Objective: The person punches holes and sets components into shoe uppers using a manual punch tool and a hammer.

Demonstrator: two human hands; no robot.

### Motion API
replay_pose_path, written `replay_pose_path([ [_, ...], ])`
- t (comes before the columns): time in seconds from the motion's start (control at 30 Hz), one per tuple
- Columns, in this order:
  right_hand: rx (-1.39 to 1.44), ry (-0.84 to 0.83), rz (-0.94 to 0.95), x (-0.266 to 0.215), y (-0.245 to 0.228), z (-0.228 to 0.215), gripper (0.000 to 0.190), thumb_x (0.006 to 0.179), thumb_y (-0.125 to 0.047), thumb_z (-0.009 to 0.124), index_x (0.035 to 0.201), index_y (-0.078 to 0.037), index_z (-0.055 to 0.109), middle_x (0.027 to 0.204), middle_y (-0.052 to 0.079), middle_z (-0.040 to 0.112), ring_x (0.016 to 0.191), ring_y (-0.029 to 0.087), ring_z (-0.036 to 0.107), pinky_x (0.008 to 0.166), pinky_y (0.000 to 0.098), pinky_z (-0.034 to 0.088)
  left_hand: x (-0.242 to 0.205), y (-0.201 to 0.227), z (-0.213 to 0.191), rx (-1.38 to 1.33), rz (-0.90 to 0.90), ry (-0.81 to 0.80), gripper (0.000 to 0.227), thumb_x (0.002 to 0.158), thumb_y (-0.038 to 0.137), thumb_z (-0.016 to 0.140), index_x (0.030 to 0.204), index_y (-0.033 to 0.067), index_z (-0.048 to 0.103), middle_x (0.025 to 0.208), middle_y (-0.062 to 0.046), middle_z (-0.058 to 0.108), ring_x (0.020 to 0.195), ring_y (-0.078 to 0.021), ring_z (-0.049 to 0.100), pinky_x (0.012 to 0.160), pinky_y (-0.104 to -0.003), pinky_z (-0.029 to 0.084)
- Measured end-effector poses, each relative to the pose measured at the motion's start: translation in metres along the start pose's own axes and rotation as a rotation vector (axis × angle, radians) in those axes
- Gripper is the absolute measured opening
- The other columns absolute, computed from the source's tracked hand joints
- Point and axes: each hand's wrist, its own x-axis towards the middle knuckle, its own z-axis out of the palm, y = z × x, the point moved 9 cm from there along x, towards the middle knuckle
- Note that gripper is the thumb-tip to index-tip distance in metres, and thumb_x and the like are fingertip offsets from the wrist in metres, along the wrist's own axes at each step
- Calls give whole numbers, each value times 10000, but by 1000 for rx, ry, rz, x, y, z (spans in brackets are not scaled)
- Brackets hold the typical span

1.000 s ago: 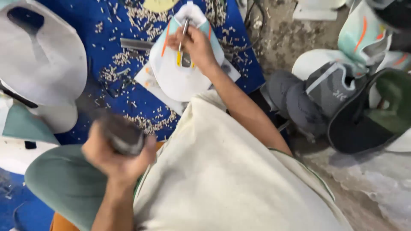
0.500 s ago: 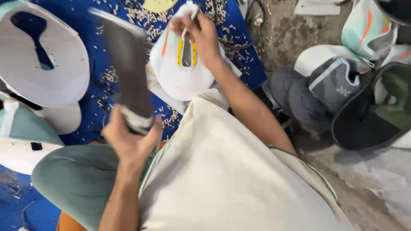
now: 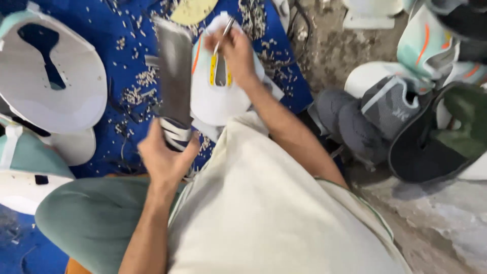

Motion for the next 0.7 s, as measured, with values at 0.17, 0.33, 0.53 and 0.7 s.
replay_pose_path([
  [0.17,135,-51,37,5,-11,1,169,1029,-153,631,949,-5,636,1040,116,784,981,189,774,891,320,626,-7,66,-56,-328,282,203,483,758,236,852,1064,17,549,813,-101,644,646,-213,640,656,-337,527],
  [0.33,-281,-41,-299,-30,-88,16,222,1040,-197,639,1080,19,667,1076,137,763,1017,205,747,886,326,595,10,-28,24,-126,214,165,467,717,246,871,1019,26,590,831,-138,687,729,-266,696,689,-367,548],
  [0.53,147,32,1,14,-9,-13,254,1034,-237,617,1069,12,658,1023,140,775,941,191,772,810,332,628,-1,12,-11,-64,51,50,413,785,261,859,1015,19,616,830,-120,704,728,-233,706,694,-346,561],
  [0.7,-6,-14,25,16,-28,-5,228,1025,-208,633,1021,20,631,1034,142,802,945,191,805,793,323,642,3,48,-38,-303,232,153,431,804,267,803,1017,-2,543,810,-96,618,682,-218,610,668,-326,529],
])
